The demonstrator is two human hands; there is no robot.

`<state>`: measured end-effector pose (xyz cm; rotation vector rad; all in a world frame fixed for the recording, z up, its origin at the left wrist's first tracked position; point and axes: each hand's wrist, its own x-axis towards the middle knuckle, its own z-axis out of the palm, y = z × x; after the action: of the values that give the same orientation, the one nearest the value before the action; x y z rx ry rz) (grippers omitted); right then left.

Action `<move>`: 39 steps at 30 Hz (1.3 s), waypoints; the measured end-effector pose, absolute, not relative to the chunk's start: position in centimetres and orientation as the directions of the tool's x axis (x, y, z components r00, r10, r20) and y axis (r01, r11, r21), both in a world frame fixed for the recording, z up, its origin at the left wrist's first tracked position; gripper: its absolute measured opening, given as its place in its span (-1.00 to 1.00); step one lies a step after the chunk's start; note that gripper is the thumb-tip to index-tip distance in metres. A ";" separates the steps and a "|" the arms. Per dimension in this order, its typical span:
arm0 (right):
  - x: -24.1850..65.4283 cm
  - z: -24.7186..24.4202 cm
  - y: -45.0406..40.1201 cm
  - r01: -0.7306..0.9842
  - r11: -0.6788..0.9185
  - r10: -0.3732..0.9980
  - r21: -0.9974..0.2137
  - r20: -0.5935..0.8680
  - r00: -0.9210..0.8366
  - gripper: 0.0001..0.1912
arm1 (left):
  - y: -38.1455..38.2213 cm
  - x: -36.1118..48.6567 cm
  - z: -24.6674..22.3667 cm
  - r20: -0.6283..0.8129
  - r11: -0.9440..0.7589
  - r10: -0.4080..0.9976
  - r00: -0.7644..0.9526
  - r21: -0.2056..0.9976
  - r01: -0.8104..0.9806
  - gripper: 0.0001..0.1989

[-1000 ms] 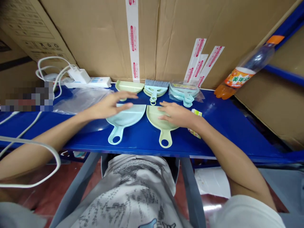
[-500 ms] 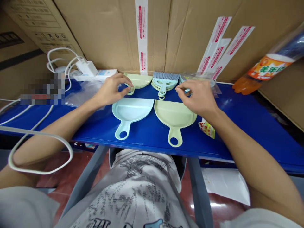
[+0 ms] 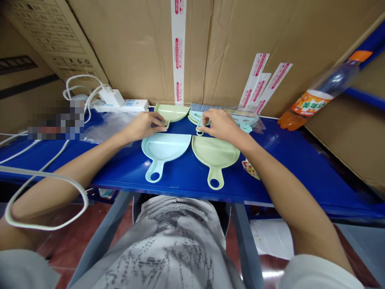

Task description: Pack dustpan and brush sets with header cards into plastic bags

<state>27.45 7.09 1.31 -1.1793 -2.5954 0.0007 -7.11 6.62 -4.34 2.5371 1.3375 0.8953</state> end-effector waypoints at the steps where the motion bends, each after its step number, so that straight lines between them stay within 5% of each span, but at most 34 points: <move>1: 27.4 1.0 7.1 0.726 0.677 0.728 -0.116 0.248 -0.639 -0.74 | 6.7 -7.0 -4.4 0.442 -0.597 0.789 0.426 0.389 0.702 -0.68; 10: 26.3 -1.1 6.7 0.706 0.702 0.701 -0.090 0.262 -0.664 -0.79 | 7.2 -6.8 -4.6 0.446 -0.595 0.784 0.432 0.344 0.726 -0.75; 17: 26.5 -2.1 7.5 0.677 0.723 0.683 -0.137 0.287 -0.671 -0.70 | 6.0 -6.9 -3.3 0.540 -0.562 0.764 0.354 0.287 0.776 -0.60; 27: 26.2 -0.8 6.1 0.676 0.719 0.620 -0.161 0.587 -0.520 -0.81 | 5.5 -6.8 -2.6 0.565 -0.490 0.779 0.272 0.279 0.825 -0.66; 32: 24.1 -0.3 1.0 0.577 0.817 0.408 0.014 0.693 -0.594 -0.76 | 5.4 -6.8 -2.0 0.584 -0.417 0.795 0.163 0.331 0.847 -0.68; 36: 22.1 -0.4 -4.3 0.449 0.851 0.194 0.273 0.632 -0.750 -0.75 | 5.1 -6.6 -1.5 0.549 -0.373 0.834 0.052 0.493 0.786 -0.68; 39: 21.1 -0.5 -7.2 0.377 0.853 0.121 0.360 0.567 -0.815 -0.80 | 4.9 -6.4 -1.4 0.532 -0.373 0.845 0.048 0.523 0.766 -0.70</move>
<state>21.07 -7.20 -0.51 -0.3629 -2.4843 -0.6315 -6.45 4.93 -1.37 2.2014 1.7004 1.2379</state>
